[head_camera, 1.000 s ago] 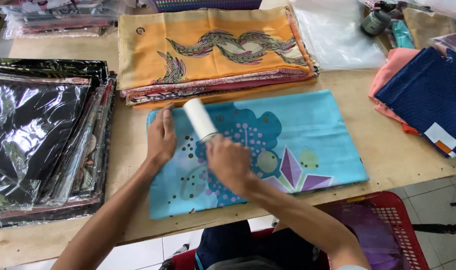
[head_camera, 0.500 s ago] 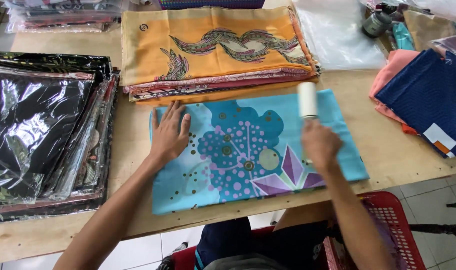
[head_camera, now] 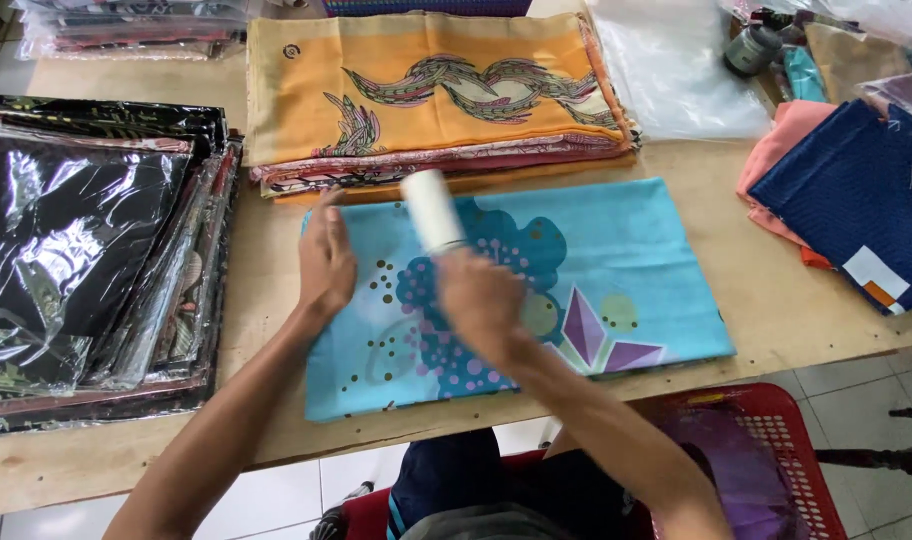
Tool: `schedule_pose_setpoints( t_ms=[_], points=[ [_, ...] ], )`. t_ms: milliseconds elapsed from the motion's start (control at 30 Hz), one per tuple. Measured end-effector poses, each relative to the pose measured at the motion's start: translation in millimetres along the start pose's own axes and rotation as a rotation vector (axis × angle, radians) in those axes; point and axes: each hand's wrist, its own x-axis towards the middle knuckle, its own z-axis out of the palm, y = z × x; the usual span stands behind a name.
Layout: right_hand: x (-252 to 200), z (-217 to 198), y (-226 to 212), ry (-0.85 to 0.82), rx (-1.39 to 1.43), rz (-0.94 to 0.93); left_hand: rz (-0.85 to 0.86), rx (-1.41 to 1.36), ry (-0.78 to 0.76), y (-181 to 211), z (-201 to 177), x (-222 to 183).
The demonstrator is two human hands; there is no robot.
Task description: Using a lint roller to remove debris from a piece of patterned fabric on a work table.
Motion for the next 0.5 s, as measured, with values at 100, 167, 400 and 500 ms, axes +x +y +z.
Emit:
schedule_pose_setpoints(
  t_ms=[100,167,400,500],
  points=[
    [-1.9,33.6,-51.3,-0.026,0.083,-0.182,-0.028,-0.051,0.036,-3.2,-3.1,1.8],
    [5.0,61.8,-52.1,0.119,0.058,-0.224,-0.011,-0.05,0.013,-5.2,-4.4,2.0],
    [31.8,16.2,23.3,-0.103,-0.057,0.07,-0.005,0.136,-0.137,-0.8,-2.4,-3.4],
    [53.2,8.7,94.4,-0.091,-0.034,0.235,-0.006,0.192,-0.148,-4.1,0.6,-1.1]
  ],
)
